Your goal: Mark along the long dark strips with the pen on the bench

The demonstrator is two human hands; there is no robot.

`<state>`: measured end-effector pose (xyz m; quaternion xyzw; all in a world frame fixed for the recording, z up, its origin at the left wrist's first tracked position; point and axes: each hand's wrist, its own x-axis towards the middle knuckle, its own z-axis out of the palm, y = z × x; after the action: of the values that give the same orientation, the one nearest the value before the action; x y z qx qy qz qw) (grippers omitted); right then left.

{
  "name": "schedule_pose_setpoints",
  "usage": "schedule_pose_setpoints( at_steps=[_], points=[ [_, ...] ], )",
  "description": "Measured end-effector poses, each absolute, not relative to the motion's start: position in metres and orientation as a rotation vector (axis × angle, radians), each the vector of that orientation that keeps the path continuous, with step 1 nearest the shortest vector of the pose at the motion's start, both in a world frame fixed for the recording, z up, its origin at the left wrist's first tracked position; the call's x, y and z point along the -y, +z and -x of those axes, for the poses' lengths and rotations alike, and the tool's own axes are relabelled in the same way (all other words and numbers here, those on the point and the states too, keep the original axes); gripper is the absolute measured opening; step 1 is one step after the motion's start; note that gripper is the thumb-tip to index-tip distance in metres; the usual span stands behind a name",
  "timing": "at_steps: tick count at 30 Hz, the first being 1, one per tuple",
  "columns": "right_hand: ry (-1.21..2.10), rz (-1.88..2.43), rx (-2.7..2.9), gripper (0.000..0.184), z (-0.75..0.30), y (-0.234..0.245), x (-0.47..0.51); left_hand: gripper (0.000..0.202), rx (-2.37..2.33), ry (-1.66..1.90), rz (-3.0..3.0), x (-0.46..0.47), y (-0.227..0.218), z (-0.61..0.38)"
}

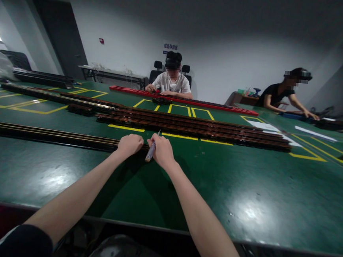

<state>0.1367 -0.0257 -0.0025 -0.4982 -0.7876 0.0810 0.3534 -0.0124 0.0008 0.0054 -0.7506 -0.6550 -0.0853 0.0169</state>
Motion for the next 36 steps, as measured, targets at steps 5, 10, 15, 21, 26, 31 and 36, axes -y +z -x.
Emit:
schedule_pose_setpoints(
  at_steps=[5,10,15,21,26,31,36],
  points=[
    [0.031,1.378,2.322,0.006,-0.124,-0.005,0.036,0.043,2.029,-0.284,2.33,-0.001,0.005,0.012],
    [-0.056,1.419,2.408,0.004,-0.124,-0.009,0.036,0.045,1.994,-0.32,2.355,-0.001,0.003,0.012],
    [-0.077,1.428,2.406,0.004,-0.125,-0.008,0.032,0.042,1.945,-0.367,2.341,-0.003,-0.001,0.013],
    [-0.05,1.458,2.36,0.008,-0.13,-0.009,0.022,0.046,1.882,-0.463,2.355,-0.005,-0.004,0.011],
    [0.012,1.526,2.287,0.012,-0.146,-0.004,0.014,0.05,1.802,-0.468,2.436,-0.006,-0.002,0.012],
    [0.096,1.575,2.211,0.015,-0.175,-0.002,0.007,0.049,1.842,-0.508,2.468,-0.01,-0.003,0.018],
    [0.043,1.674,2.165,0.022,-0.205,-0.007,-0.001,0.054,1.908,-0.436,2.463,-0.015,-0.003,0.027]
  ],
)
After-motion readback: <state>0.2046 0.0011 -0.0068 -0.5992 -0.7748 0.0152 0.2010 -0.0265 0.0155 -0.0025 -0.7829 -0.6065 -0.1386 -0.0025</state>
